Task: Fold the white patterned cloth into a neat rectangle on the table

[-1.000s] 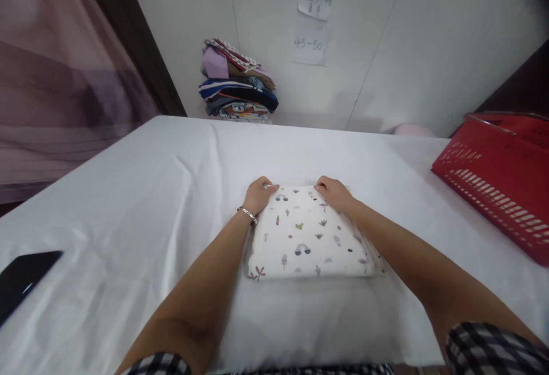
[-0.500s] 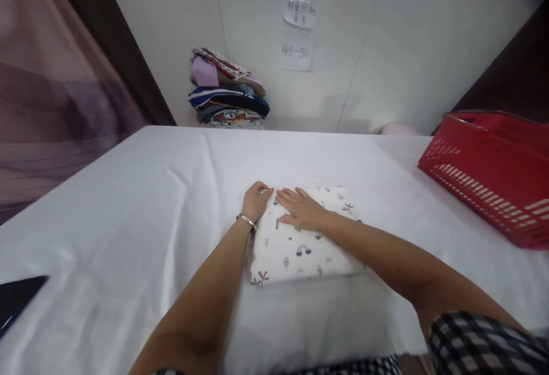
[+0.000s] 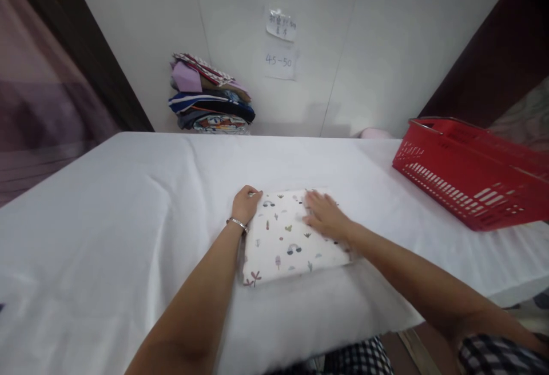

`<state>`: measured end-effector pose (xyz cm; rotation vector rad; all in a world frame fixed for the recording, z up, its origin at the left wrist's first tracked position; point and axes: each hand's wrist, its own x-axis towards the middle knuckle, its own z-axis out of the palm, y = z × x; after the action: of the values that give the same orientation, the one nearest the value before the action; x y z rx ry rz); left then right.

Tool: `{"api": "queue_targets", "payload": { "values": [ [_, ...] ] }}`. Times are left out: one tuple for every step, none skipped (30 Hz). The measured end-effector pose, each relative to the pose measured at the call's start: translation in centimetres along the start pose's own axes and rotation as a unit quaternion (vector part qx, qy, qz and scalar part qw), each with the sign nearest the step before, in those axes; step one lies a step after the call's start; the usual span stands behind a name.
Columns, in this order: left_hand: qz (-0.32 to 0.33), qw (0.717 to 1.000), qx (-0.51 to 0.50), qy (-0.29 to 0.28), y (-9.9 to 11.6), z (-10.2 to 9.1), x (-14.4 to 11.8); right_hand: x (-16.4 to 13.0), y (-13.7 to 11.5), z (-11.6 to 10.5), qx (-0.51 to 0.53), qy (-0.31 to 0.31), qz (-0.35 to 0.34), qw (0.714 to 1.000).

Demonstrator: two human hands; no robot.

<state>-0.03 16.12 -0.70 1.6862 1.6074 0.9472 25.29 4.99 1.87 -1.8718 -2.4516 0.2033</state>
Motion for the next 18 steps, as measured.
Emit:
{"api": "queue_targets", "payload": {
  "values": [
    [0.001, 1.000, 0.001, 0.000, 0.0, 0.0, 0.0, -0.4, -0.8, 0.3, 0.011, -0.011, -0.030, 0.999],
    [0.002, 1.000, 0.002, 0.000, 0.0, 0.0, 0.0, -0.7, -1.2, 0.5, 0.017, -0.019, -0.046, 0.999],
    [0.003, 1.000, 0.003, 0.000, 0.0, -0.1, 0.0, -0.9, -1.2, 0.6, 0.016, -0.021, -0.047, 0.999],
    [0.003, 1.000, 0.002, 0.000, 0.1, -0.1, 0.0, -0.9, -0.8, 0.7, 0.011, -0.018, -0.036, 0.999],
    [0.004, 1.000, 0.000, 0.001, 0.1, -0.1, -0.1, -0.7, 0.0, 0.6, 0.004, -0.012, -0.018, 1.000],
    [0.005, 1.000, -0.001, 0.001, 0.1, -0.1, -0.1, -0.5, 0.9, 0.5, -0.004, -0.005, 0.003, 1.000],
    [0.006, 1.000, -0.003, 0.001, 0.1, -0.1, -0.1, -0.3, 1.8, 0.3, -0.010, 0.001, 0.026, 1.000],
    [0.006, 1.000, -0.003, 0.000, 0.1, -0.1, -0.1, -0.1, 2.7, 0.2, -0.014, 0.006, 0.053, 0.998],
    [0.005, 1.000, -0.003, -0.001, 0.1, -0.1, 0.0, 0.0, 3.3, 0.1, -0.015, 0.010, 0.081, 0.997],
    [0.003, 1.000, -0.003, -0.002, 0.0, -0.1, 0.0, 0.1, 3.7, 0.1, -0.011, 0.015, 0.109, 0.994],
    [0.002, 1.000, -0.003, -0.004, 0.0, -0.1, 0.0, 0.0, 3.8, 0.1, 0.000, 0.019, 0.134, 0.991],
    [0.001, 1.000, -0.004, -0.005, -0.1, 0.0, 0.1, -0.3, 3.7, 0.3, 0.017, 0.025, 0.154, 0.988],
    [0.002, 1.000, -0.004, -0.005, -0.1, 0.0, 0.1, -0.6, 3.4, 0.4, 0.040, 0.032, 0.167, 0.985],
    [0.004, 1.000, -0.005, -0.005, -0.2, 0.0, 0.1, -1.1, 3.1, 0.7, 0.066, 0.041, 0.176, 0.981],
    [0.005, 1.000, -0.004, -0.004, -0.2, 0.0, 0.1, -1.7, 2.9, 0.9, 0.090, 0.051, 0.182, 0.978],
    [0.005, 1.000, -0.003, -0.004, -0.2, 0.0, 0.2, -2.3, 2.7, 1.0, 0.112, 0.061, 0.192, 0.973],
    [0.004, 1.000, -0.002, -0.004, -0.2, 0.1, 0.2, -3.0, 2.6, 1.2, 0.130, 0.071, 0.206, 0.967],
    [0.003, 1.000, -0.001, -0.004, -0.2, 0.1, 0.2, -3.6, 2.6, 1.3, 0.145, 0.078, 0.224, 0.961]
  ]
}}
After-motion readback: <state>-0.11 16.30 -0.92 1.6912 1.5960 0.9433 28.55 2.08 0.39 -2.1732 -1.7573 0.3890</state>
